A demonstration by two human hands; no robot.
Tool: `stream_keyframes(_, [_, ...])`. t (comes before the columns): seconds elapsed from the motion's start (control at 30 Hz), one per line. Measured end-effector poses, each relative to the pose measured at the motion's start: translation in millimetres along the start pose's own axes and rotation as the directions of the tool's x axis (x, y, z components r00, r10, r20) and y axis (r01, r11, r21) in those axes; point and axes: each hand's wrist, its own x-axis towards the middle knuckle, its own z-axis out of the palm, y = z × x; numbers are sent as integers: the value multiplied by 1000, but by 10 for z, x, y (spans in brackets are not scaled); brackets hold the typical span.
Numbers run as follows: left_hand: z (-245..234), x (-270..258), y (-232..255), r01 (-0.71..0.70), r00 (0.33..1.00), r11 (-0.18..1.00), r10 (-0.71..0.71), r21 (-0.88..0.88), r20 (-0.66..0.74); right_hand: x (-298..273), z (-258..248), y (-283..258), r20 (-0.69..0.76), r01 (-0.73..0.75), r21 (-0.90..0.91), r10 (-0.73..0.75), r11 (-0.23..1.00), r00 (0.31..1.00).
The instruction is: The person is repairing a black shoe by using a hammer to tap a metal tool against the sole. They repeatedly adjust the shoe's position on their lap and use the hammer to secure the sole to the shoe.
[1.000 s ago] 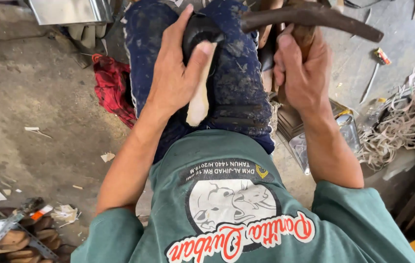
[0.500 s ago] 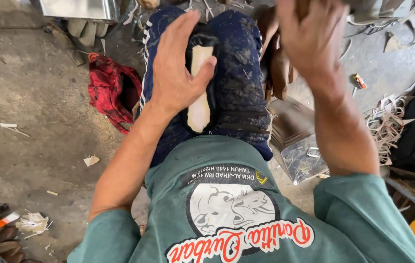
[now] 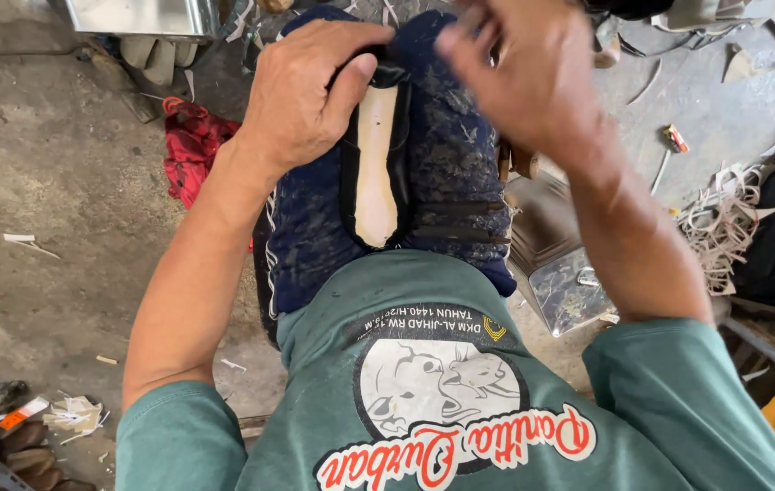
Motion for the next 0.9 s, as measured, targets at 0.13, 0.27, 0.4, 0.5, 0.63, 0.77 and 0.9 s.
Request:
stream_keyframes(0.13, [127, -95, 86, 128, 989, 964, -143, -232, -48, -140, 151, -669, 41, -87, 111, 83, 990, 996])
stream_keyframes(0.27, [237, -188, 87, 139, 984, 956, -162, -259, -69, -77, 235, -693, -14, -115, 150, 118, 982, 993])
stream_keyframes(0.4, [262, -211, 121, 139, 984, 976, -155, -169, -87, -70, 140, -771, 10, -62, 300, 62, 952, 998])
stream_keyframes(0.5, [298, -219, 189, 141, 986, 986, -147, -85, -79, -160, 233, -760, -67, -67, 210, 83, 975, 994])
stream_keyframes(0.63, [401, -205, 343, 236, 968, 958, -247, -162, -46, -219, 369, -743, -174, -66, 63, 76, 996, 982])
stream_keyframes(0.77, [349, -341, 547, 363, 924, 852, -380, -378, 31, -691, 208, -863, -68, -37, 49, 40, 998, 997])
stream_keyframes(0.9, [-59, -342, 977, 379, 906, 854, -421, -356, -48, -1413, 390, -867, 209, 37, -458, 67, 888, 976])
